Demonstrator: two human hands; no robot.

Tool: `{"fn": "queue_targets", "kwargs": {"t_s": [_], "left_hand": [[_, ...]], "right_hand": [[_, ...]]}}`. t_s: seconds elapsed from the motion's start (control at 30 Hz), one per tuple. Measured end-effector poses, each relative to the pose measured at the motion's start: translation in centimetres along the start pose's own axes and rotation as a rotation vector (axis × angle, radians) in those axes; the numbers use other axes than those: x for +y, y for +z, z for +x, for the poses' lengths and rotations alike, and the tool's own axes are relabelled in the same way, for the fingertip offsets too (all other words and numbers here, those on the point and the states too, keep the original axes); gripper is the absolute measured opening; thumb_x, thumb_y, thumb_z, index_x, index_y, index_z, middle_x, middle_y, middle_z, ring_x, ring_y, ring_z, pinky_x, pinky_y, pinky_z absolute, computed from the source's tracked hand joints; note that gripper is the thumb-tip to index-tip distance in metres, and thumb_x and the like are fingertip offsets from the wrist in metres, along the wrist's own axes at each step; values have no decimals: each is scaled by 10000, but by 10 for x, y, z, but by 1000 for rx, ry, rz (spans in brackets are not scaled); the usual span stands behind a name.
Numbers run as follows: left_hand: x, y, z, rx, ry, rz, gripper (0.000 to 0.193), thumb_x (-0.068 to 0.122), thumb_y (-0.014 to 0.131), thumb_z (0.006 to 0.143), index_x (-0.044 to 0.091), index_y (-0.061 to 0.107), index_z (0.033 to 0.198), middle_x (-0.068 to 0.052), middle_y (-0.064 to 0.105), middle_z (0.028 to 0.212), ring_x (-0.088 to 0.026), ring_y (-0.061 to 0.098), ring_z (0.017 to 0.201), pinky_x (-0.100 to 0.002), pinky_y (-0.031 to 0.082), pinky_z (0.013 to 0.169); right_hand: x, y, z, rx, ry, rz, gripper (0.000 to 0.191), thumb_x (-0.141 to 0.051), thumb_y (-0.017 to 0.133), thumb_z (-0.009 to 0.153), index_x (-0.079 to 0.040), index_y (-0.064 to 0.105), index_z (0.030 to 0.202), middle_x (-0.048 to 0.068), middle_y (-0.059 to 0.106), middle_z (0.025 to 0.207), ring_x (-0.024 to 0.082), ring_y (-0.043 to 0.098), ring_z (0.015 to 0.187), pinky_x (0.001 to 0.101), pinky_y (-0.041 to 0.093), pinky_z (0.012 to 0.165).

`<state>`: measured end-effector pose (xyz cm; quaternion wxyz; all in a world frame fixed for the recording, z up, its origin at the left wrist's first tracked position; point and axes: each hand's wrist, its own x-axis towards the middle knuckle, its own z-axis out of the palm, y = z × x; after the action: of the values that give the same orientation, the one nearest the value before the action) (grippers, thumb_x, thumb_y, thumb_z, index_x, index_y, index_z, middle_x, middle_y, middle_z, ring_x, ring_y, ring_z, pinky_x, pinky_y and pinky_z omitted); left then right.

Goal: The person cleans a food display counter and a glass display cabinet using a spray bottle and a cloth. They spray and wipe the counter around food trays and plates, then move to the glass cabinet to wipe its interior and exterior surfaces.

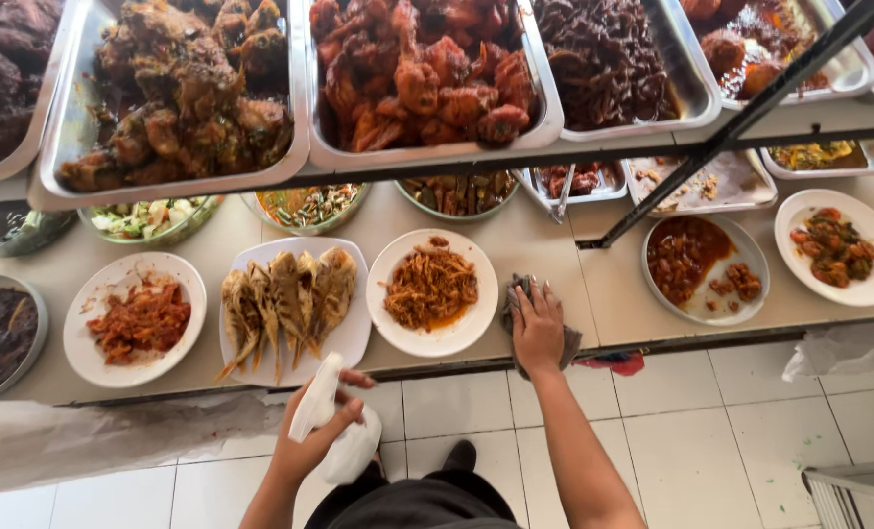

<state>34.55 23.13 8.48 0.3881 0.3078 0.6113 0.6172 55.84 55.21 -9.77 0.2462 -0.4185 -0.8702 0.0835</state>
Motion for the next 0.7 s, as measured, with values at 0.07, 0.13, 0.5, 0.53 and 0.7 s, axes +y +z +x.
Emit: {"fn": "queue_targets", "kwargs": {"t_s": [0.07, 0.13, 0.5, 0.53, 0.7], "left_hand": [[-1, 1, -1, 28, -32, -10, 344, 105, 719, 860, -18, 655, 1174, -142, 757, 1080, -155, 682, 729, -317, 596, 669], [-2, 3, 0, 38, -53, 10, 340, 105, 715, 851, -20, 662, 1163, -145, 773, 1074, -162, 686, 717, -315, 576, 637], [-4, 10, 0, 86, -91, -66, 337, 89, 726, 859, -43, 636, 1155, -188, 752, 1100, -173, 677, 744, -344, 597, 679], [-5, 10, 1, 91, -102, -58, 334, 88, 723, 859, -46, 642, 1154, -192, 754, 1098, -176, 675, 736, -347, 600, 674], [-8, 6, 9, 98, -112, -44, 341, 87, 720, 864, -50, 644, 1167, -193, 747, 1103, -178, 671, 741, -349, 606, 673]], "right_hand": [[4, 11, 15, -1, -1, -19, 409, -303, 535, 1032, -194, 638, 1412, 77, 505, 1555, 346, 412, 1472, 540, 284, 1213], [4, 22, 41, 11, -14, -22, 414, -291, 521, 1033, -187, 634, 1417, 88, 500, 1558, 354, 414, 1470, 548, 284, 1206], [5, 45, 103, 273, -166, 329, 362, -323, 550, 1081, -159, 623, 1395, 94, 473, 1581, 358, 440, 1473, 513, 330, 1255], [8, 44, 96, 165, -149, 291, 345, -313, 550, 1071, -182, 646, 1375, 60, 511, 1553, 326, 462, 1477, 502, 329, 1267], [18, 49, 93, -34, -200, 56, 400, -253, 512, 1088, -121, 599, 1456, 57, 547, 1538, 293, 446, 1490, 527, 291, 1262]]}}
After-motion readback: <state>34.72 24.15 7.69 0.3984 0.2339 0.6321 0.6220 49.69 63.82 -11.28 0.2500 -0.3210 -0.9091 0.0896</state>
